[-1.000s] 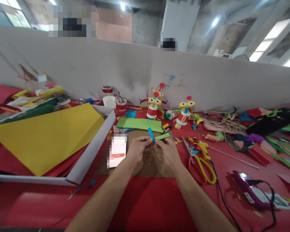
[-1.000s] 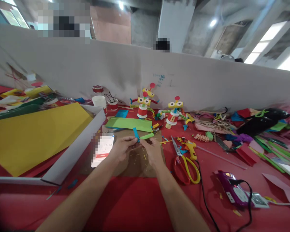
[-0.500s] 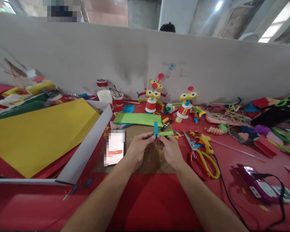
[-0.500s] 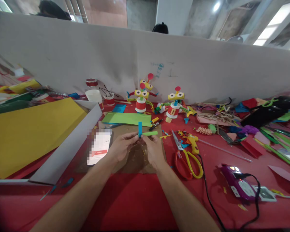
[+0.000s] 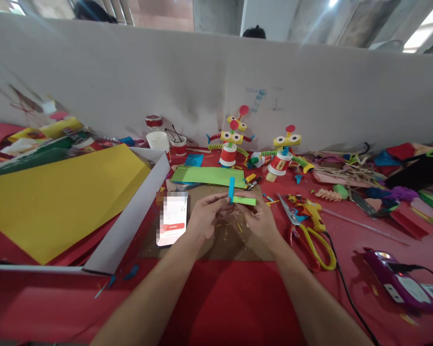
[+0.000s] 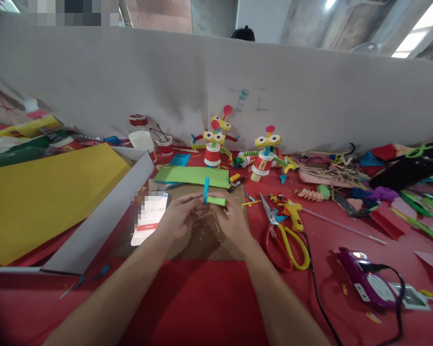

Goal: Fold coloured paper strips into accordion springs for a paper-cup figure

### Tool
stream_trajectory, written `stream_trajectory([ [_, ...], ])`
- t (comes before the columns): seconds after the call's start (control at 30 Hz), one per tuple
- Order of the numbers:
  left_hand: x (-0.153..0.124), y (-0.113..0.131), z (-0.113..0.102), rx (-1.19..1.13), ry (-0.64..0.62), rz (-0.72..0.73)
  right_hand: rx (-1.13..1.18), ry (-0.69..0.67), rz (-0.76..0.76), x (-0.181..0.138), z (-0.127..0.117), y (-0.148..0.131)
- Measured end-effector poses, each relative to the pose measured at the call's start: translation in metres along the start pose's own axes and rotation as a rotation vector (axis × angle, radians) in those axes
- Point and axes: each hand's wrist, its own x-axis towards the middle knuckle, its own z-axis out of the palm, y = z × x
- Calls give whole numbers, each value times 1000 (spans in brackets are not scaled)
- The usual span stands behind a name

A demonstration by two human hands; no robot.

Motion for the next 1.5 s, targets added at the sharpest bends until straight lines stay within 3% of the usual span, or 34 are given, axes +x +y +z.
stream_trajectory([
  [0.2,-2,-4,0,-49,-10,-27,-135,-121,-61,7,-22,-5],
  [0.7,-4,-4,6,-103,77,86,-274,-125,-181,0,-16,-4],
  [1.03,-10,4,8,106,20,49,-292,-213,-226,5,-26,-13],
  [1.27,-10,1,4,231,-168,165,-370,-211,-293,6,-32,-14],
  [1.5,-5,-6,2,423,-94,300,-339,-189,-244,7,-32,-12],
])
